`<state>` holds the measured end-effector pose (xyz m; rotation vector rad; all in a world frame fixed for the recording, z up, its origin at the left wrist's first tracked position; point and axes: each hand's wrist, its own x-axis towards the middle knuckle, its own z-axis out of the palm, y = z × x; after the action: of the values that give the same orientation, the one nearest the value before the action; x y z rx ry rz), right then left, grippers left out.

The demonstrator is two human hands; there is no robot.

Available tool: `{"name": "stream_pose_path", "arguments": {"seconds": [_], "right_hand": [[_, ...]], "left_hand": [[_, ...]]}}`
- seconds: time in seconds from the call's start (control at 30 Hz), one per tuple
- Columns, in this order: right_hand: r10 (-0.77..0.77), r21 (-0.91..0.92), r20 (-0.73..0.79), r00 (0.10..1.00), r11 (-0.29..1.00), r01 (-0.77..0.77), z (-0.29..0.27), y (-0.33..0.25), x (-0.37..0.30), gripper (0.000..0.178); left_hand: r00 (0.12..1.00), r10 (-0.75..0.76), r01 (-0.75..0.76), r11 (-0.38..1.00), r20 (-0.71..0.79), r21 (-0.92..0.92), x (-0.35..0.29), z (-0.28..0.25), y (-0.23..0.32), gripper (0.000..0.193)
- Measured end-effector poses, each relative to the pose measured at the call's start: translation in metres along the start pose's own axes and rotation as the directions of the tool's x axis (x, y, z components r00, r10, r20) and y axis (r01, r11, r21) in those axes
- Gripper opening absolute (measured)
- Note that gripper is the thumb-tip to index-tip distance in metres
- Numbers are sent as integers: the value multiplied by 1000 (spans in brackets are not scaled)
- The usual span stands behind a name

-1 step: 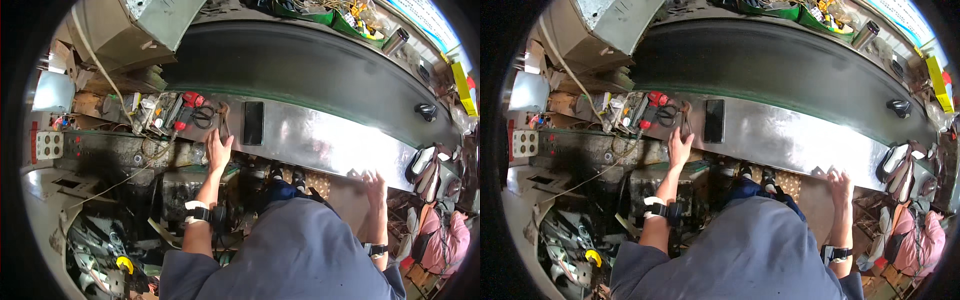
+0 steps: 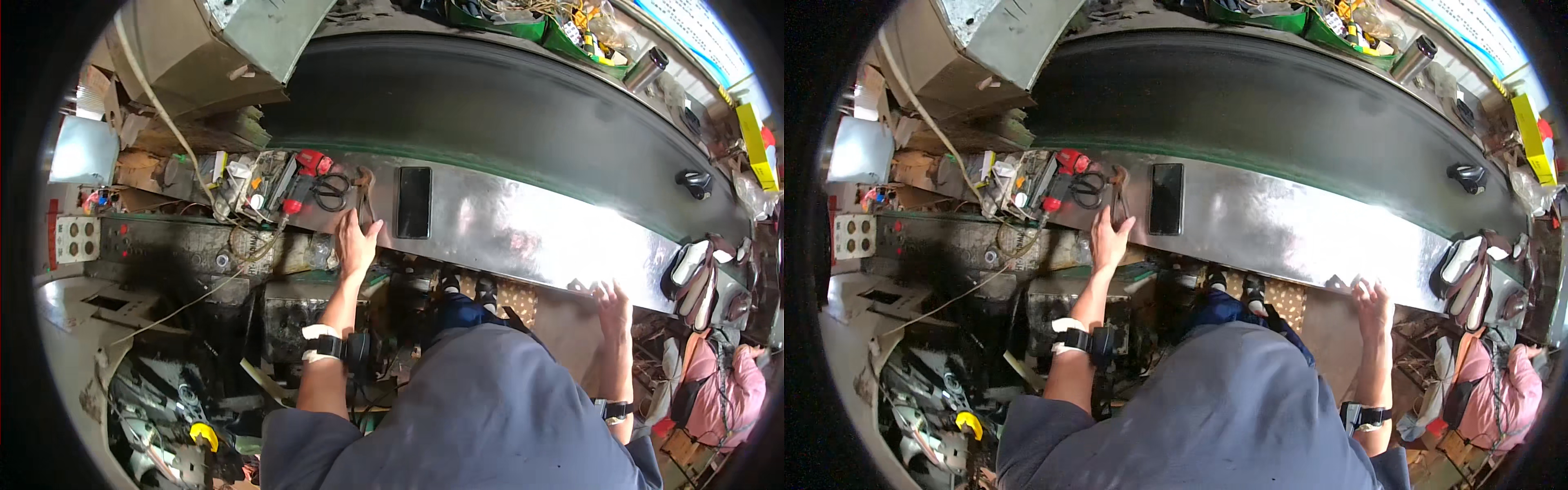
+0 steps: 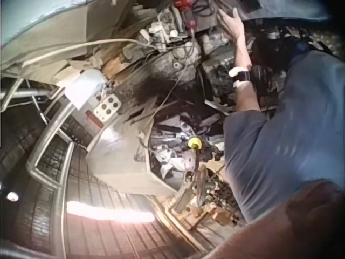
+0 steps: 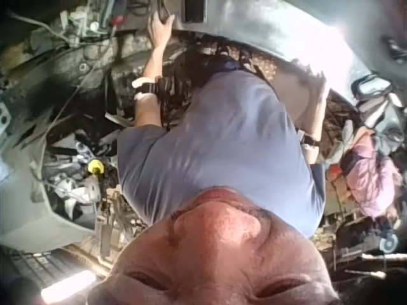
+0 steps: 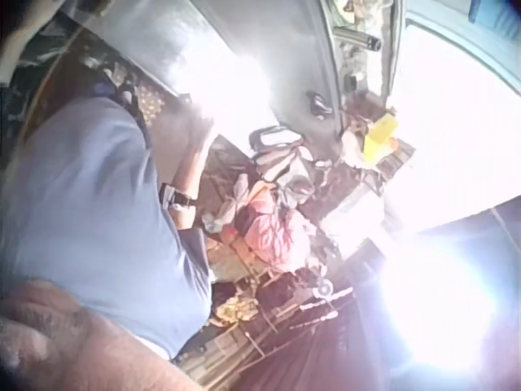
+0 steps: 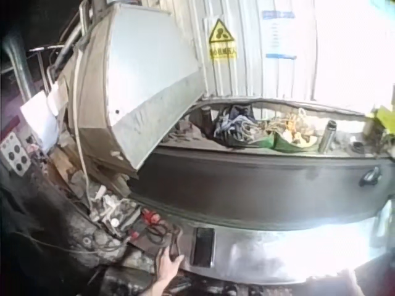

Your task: Operating a toe-lasting machine to shape shoe uppers over lasts and placing finished components on a conveyor belt.

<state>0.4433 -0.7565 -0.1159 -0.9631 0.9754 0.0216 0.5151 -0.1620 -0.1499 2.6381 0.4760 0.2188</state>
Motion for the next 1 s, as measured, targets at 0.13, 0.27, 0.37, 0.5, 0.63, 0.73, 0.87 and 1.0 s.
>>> {"name": "stream_pose_path", "arguments": {"seconds": [0.13, 0.27, 0.37, 0.5, 0.63, 0.73, 0.87, 1.0], "right_hand": [[-52, -34, -14, 999, 998, 51, 23, -4, -33, 50], [-56, -312, 144, 988, 945, 99, 114, -4, -67, 57], [-30, -425, 379, 925, 882, 202, 188, 3, -83, 57], [82, -425, 681, 728, 853, 302, 260, 3, -115, 57], [174, -382, 842, 510, 861, 337, 308, 2, -151, 64], [171, -308, 924, 341, 862, 403, 321, -1, -161, 77], [198, -275, 950, 242, 896, 349, 322, -5, -177, 72], [254, -291, 954, 159, 915, 279, 320, -9, -191, 71]], "left_hand": [[993, -20, 10, 997, 117, 83, 29, -15, 32, 59], [884, -168, 350, 857, 436, -378, 46, -10, -16, 45], [668, -179, 706, -154, 723, -691, 39, -14, 1, 29], [707, 311, 681, -543, 635, -492, -4, -77, 85, 52], [738, 512, 671, -629, 439, -392, -49, -114, 130, 68], [736, 596, 677, -654, 322, -337, -68, -130, 151, 75], [773, 546, 633, -625, 324, -457, -92, -149, 164, 76], [835, 443, 540, -551, 325, -636, -112, -159, 176, 78]]}}
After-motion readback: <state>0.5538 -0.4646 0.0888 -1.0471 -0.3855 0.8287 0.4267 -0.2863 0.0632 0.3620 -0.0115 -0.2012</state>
